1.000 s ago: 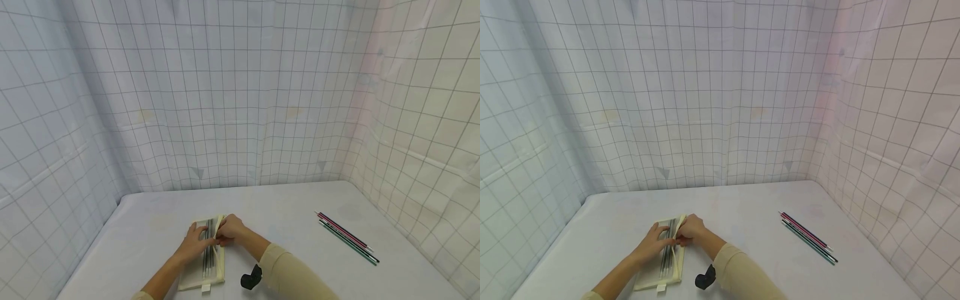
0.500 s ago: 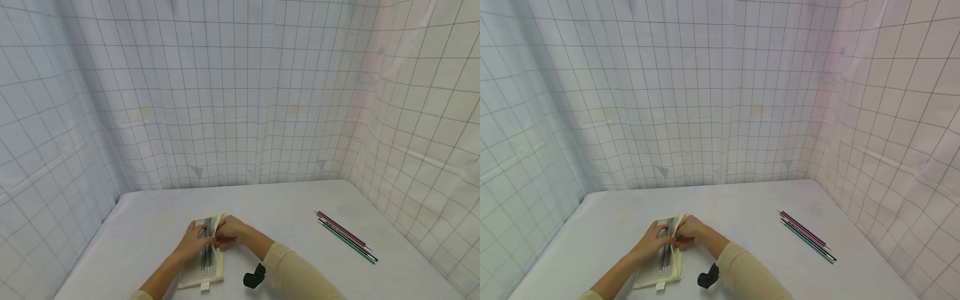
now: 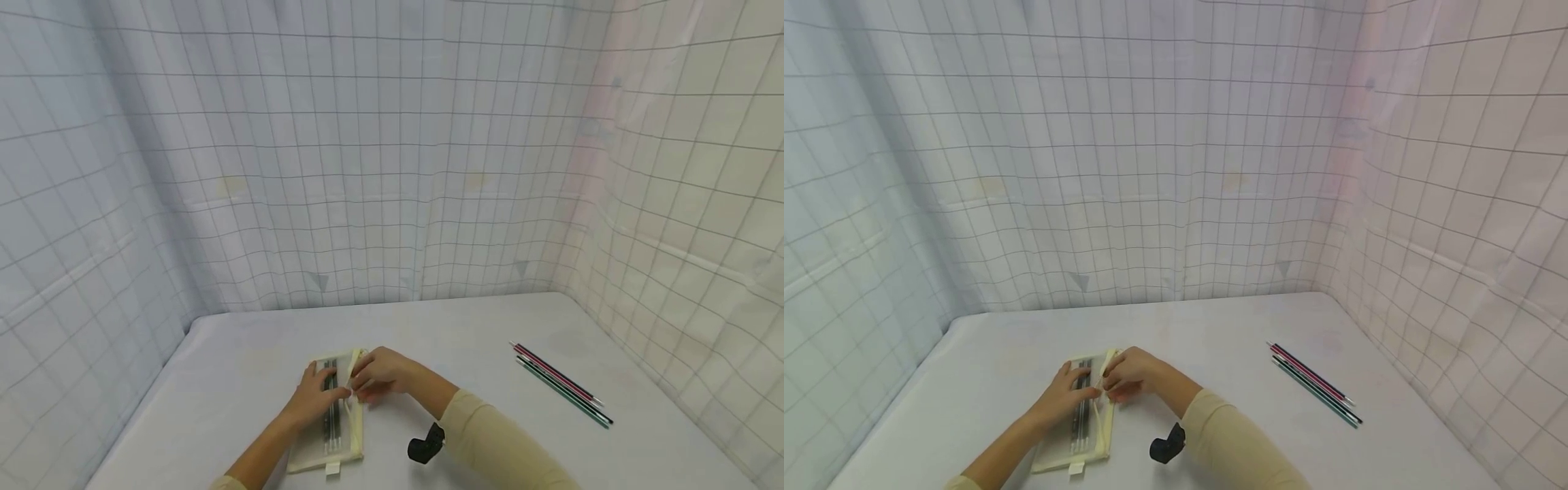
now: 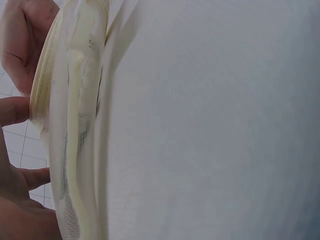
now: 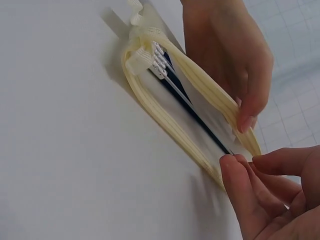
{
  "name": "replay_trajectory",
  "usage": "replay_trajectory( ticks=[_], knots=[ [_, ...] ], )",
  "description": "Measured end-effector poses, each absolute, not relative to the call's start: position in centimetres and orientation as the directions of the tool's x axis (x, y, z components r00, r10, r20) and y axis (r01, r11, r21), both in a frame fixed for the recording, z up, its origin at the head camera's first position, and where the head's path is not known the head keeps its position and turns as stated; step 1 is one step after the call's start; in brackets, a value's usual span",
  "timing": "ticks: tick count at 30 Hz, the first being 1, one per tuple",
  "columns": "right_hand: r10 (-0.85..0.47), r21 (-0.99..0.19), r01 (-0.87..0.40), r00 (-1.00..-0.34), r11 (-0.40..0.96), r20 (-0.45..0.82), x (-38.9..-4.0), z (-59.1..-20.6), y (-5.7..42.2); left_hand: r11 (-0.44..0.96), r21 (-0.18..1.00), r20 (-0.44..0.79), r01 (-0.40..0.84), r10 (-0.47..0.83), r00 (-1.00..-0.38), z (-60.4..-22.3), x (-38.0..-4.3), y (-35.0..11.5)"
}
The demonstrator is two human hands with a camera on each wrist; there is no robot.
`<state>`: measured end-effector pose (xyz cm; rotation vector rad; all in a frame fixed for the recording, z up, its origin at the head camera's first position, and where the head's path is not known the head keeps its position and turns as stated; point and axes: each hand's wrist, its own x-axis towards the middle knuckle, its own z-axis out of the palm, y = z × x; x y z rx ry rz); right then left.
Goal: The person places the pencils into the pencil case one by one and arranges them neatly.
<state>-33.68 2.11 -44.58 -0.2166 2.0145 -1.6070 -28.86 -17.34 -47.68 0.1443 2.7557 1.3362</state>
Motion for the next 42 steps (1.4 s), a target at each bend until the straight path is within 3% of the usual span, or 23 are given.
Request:
replay_trajectory(
  ticks=[21, 42],
  knots=[
    [-0.393, -0.875, 0.084, -0.87, 0.478, -0.298, -34.4, -42.8, 8.7, 0.619, 0.783, -0.017, 0.067, 0.129, -0.991, -47.7, -29.0, -17.6],
    [-0.363, -0.827, 0.007, -0.896, 0.563, -0.254, -34.8, -42.7, 16.1, 0.622, 0.779, -0.009, 0.08, 0.138, -0.99, -47.5, -29.0, -17.4]
  ],
)
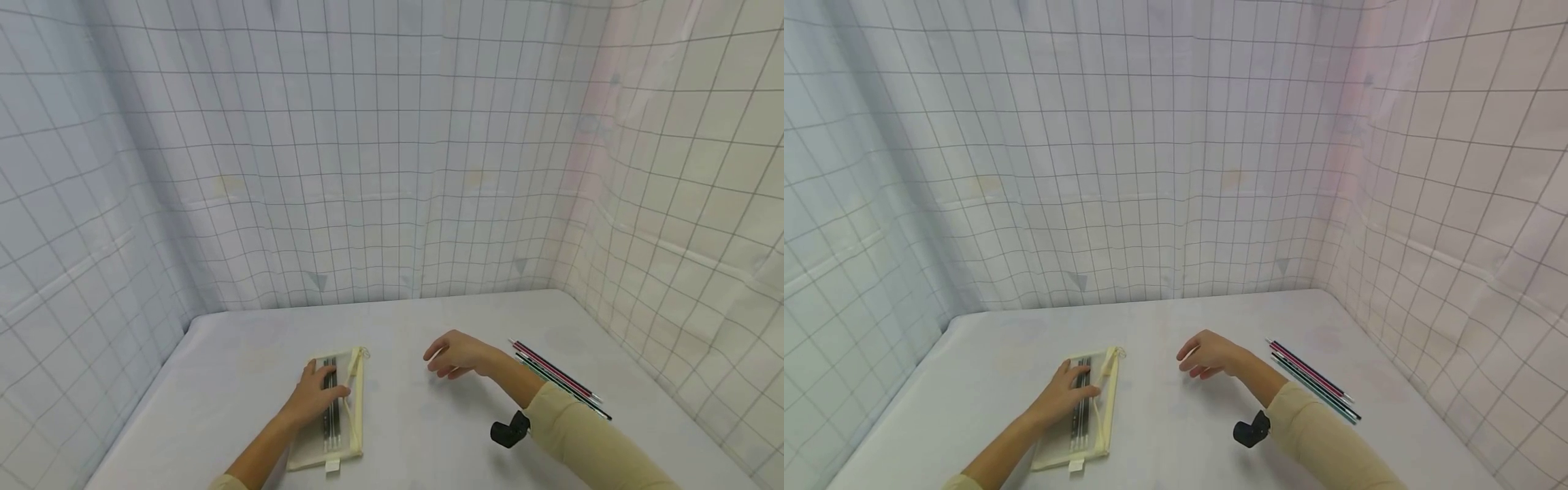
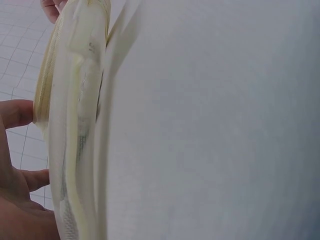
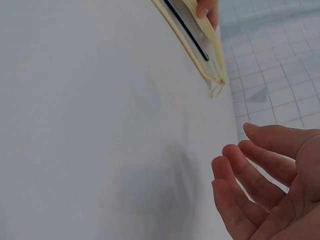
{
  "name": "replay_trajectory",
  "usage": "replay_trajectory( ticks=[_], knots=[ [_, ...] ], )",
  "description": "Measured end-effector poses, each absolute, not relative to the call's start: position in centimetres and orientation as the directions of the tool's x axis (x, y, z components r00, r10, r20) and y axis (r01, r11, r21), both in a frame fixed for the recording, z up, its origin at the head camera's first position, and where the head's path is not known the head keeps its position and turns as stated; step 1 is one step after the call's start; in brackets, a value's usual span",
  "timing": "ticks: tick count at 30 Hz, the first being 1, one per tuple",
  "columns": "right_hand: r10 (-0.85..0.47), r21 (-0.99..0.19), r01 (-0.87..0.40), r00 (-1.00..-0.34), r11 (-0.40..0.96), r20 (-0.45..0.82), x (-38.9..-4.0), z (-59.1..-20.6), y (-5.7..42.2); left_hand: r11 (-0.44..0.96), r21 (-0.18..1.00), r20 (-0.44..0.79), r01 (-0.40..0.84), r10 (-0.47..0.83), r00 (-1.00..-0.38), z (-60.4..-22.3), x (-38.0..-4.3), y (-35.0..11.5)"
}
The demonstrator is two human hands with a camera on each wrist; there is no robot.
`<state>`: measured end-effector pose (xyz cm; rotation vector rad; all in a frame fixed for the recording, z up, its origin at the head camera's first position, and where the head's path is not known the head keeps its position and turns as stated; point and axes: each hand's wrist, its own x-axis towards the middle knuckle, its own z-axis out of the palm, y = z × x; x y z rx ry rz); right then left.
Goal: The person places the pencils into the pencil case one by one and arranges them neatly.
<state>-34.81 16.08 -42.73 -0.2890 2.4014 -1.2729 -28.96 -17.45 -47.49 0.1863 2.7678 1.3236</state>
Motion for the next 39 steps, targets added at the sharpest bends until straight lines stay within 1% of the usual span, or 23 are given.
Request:
replay_trajectory(
  ticks=[8, 15, 29, 39],
  knots=[
    [-0.332, -0.813, 0.005, -0.911, 0.583, -0.243, -35.3, -43.0, 18.8, 0.615, 0.786, -0.013, 0.07, 0.129, -0.992, -47.7, -29.0, -17.6],
    [-0.313, -0.807, 0.007, -0.919, 0.591, -0.238, -35.0, -42.6, 21.2, 0.626, 0.777, -0.011, 0.071, 0.127, -0.992, -47.8, -29.1, -17.7],
    [-0.227, -0.82, 0.029, -0.955, 0.571, -0.192, -35.1, -42.2, 25.9, 0.629, 0.774, -0.002, 0.073, 0.119, -0.993, -47.9, -29.3, -17.8],
    [-0.163, -0.842, 0.064, -0.971, 0.536, -0.178, -35.0, -43.0, 29.7, 0.625, 0.778, -0.02, 0.064, 0.127, -0.992, -48.0, -29.1, -17.7]
  ],
)
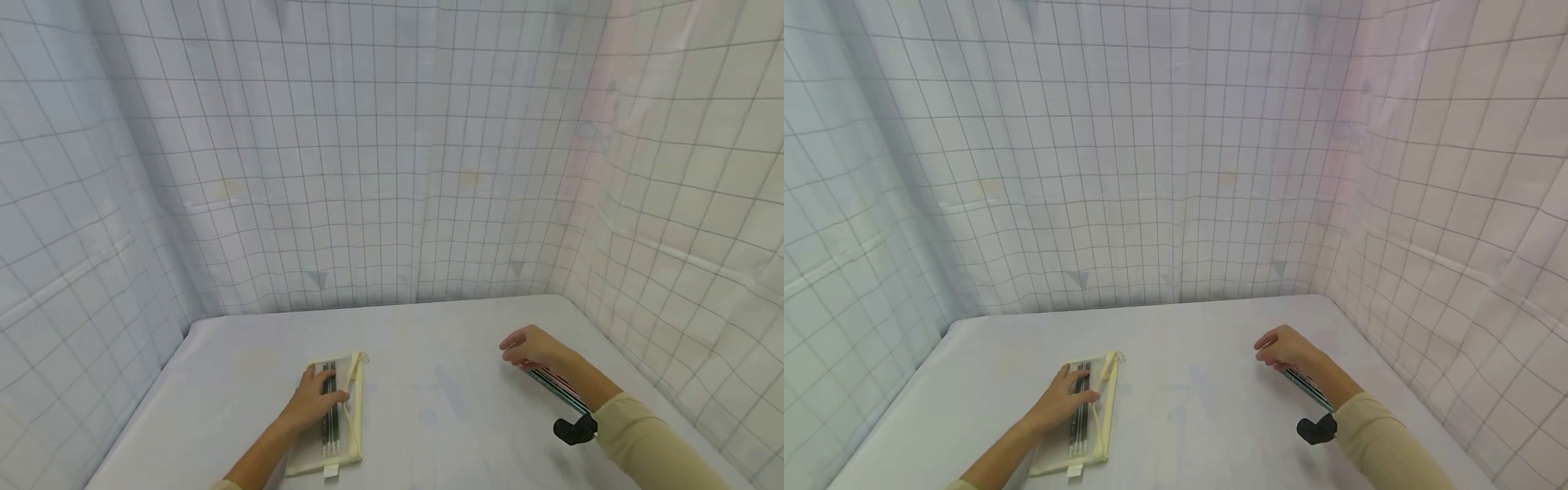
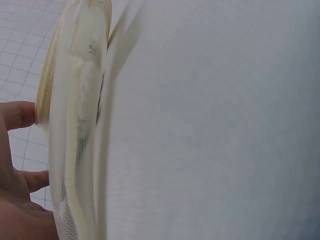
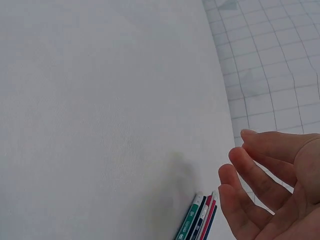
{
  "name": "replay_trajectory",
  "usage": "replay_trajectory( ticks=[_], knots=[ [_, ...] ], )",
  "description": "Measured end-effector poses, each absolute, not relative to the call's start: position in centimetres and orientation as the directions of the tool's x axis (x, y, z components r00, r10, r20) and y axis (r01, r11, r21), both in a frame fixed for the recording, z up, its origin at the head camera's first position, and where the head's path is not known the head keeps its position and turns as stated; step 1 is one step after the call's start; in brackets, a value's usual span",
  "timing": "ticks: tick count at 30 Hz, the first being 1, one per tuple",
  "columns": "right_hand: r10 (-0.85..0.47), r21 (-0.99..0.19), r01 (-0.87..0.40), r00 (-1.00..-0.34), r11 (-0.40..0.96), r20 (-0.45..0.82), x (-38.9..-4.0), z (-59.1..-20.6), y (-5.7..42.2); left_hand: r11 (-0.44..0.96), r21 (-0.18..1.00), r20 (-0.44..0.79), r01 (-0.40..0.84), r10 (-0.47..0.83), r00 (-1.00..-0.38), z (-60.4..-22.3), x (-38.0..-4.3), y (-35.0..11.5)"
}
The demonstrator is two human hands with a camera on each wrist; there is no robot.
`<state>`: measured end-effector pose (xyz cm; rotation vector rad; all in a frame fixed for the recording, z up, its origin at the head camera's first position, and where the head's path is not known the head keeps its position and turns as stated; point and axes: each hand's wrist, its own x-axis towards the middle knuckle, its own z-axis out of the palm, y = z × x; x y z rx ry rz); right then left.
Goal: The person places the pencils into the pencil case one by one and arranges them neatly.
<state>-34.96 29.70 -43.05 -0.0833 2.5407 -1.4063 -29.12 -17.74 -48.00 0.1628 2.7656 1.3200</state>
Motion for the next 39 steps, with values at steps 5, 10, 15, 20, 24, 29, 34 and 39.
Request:
replay_trajectory(
  ticks=[5, 10, 15, 20, 24, 29, 34, 39],
  knots=[
    [-0.132, -0.827, 0.077, -0.975, 0.557, -0.18, -34.8, -43.4, 30.7, 0.621, 0.781, -0.022, 0.066, 0.133, -0.991, -48.0, -29.2, -17.9],
    [-0.127, -0.801, 0.065, -0.977, 0.595, -0.174, -34.2, -43.5, 31.5, 0.617, 0.784, -0.019, 0.063, 0.125, -0.992, -48.2, -29.2, -17.8],
    [-0.118, -0.787, 0.067, -0.978, 0.614, -0.175, -33.0, -43.8, 33.2, 0.615, 0.786, -0.011, 0.059, 0.109, -0.994, -48.5, -28.3, -17.3],
    [-0.094, -0.756, 0.06, -0.983, 0.652, -0.16, -32.2, -44.5, 34.8, 0.609, 0.792, -0.018, 0.042, 0.093, -0.996, -48.5, -27.3, -16.7],
    [-0.115, -0.723, 0.022, -0.984, 0.691, -0.139, -31.9, -45.1, 35.8, 0.605, 0.796, -0.026, 0.028, 0.08, -0.996, -48.4, -26.4, -16.3],
    [-0.161, -0.6, -0.106, -0.986, 0.793, -0.037, -31.7, -45.9, 35.4, 0.608, 0.793, -0.025, 0.029, 0.08, -0.996, -48.2, -26.3, -16.2],
    [-0.209, -0.482, -0.206, -0.977, 0.852, 0.049, -31.7, -46.1, 34.8, 0.611, 0.791, -0.019, 0.032, 0.078, -0.997, -48.1, -26.0, -16.2],
    [-0.208, -0.479, -0.204, -0.977, 0.854, 0.045, -31.8, -46.3, 34.9, 0.614, 0.788, -0.013, 0.037, 0.076, -0.997, -48.0, -26.0, -16.1]
  ],
)
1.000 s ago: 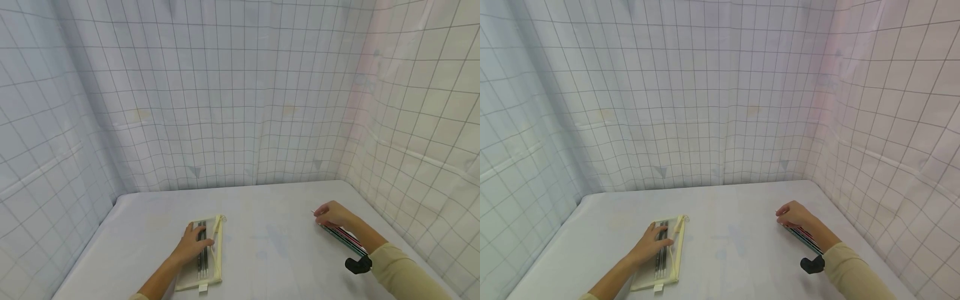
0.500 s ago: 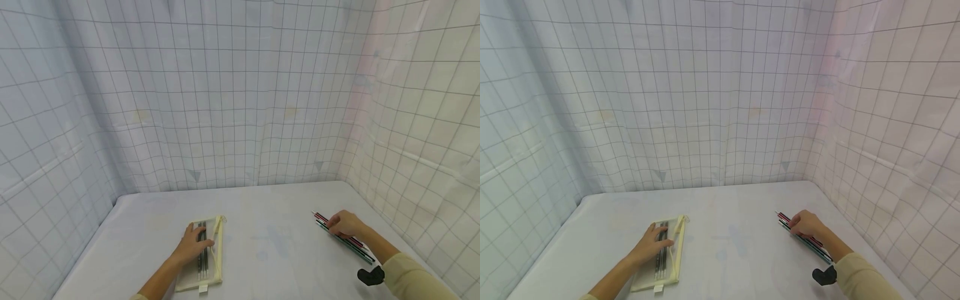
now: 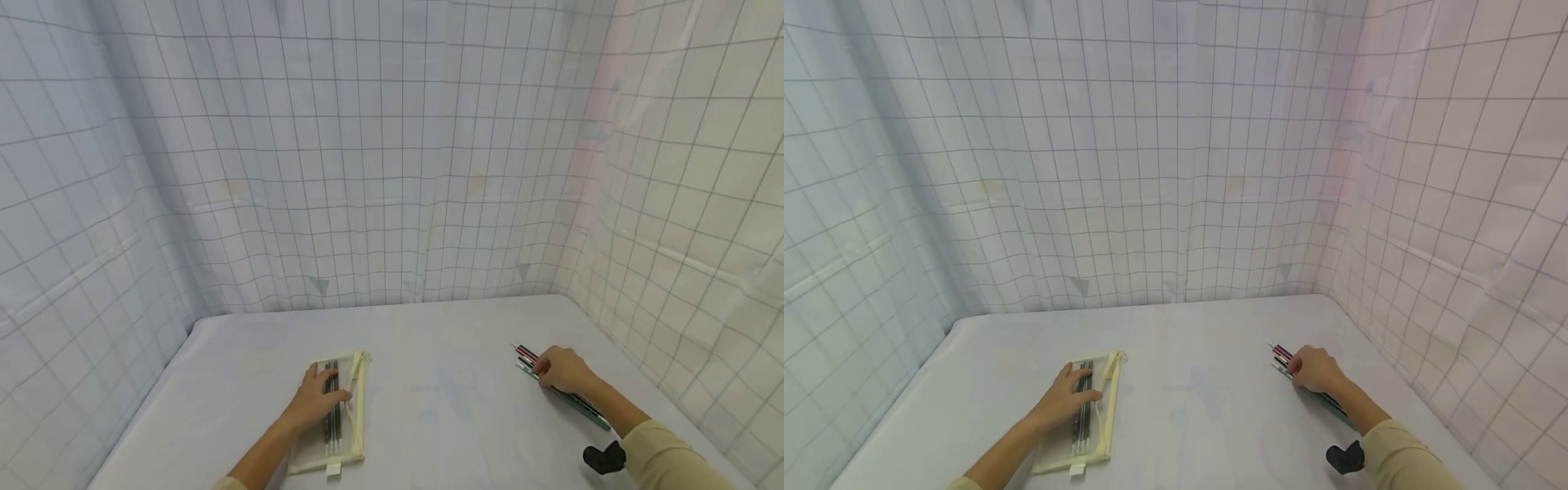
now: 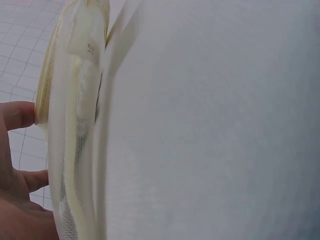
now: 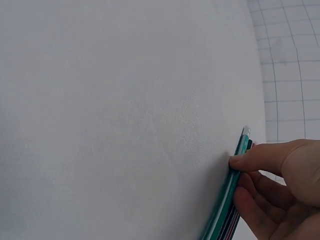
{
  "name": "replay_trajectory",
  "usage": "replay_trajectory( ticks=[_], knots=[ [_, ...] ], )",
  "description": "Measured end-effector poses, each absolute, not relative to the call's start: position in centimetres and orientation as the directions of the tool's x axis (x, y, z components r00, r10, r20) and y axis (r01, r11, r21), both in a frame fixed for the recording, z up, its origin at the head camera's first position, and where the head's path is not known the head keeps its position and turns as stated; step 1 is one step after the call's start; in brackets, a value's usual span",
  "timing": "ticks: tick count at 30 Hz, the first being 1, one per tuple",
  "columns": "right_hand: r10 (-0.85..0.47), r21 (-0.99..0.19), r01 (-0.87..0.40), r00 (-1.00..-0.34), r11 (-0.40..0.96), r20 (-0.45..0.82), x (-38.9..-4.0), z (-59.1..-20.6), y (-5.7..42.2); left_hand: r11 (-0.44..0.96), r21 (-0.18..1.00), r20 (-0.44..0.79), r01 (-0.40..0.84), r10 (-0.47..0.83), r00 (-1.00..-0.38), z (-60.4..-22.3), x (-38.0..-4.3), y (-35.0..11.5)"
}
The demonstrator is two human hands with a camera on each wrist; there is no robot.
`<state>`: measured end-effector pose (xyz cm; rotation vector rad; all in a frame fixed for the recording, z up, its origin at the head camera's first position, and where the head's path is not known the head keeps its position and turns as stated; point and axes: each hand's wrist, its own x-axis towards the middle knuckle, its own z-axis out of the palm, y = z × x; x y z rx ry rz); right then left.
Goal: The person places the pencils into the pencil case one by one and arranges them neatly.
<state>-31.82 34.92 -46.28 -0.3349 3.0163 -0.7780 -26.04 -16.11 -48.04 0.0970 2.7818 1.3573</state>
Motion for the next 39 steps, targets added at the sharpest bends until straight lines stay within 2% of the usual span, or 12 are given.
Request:
replay_trajectory(
  ticks=[6, 15, 28, 39],
  knots=[
    [-0.204, -0.474, -0.197, -0.978, 0.858, 0.037, -32.0, -46.2, 34.7, 0.613, 0.789, -0.017, 0.032, 0.075, -0.997, -48.2, -26.3, -16.2],
    [-0.238, -0.531, -0.222, -0.971, 0.818, 0.04, -32.6, -45.4, 34.1, 0.618, 0.786, -0.03, 0.019, 0.069, -0.997, -48.2, -26.2, -16.4],
    [-0.255, -0.575, -0.229, -0.966, 0.785, 0.036, -33.8, -44.3, 31.1, 0.624, 0.781, -0.027, 0.023, 0.07, -0.997, -48.3, -26.3, -16.3],
    [-0.242, -0.713, -0.156, -0.97, 0.684, -0.02, -33.8, -44.1, 28.1, 0.605, 0.795, -0.022, 0.033, 0.084, -0.996, -48.4, -26.3, -16.4]
  ],
)
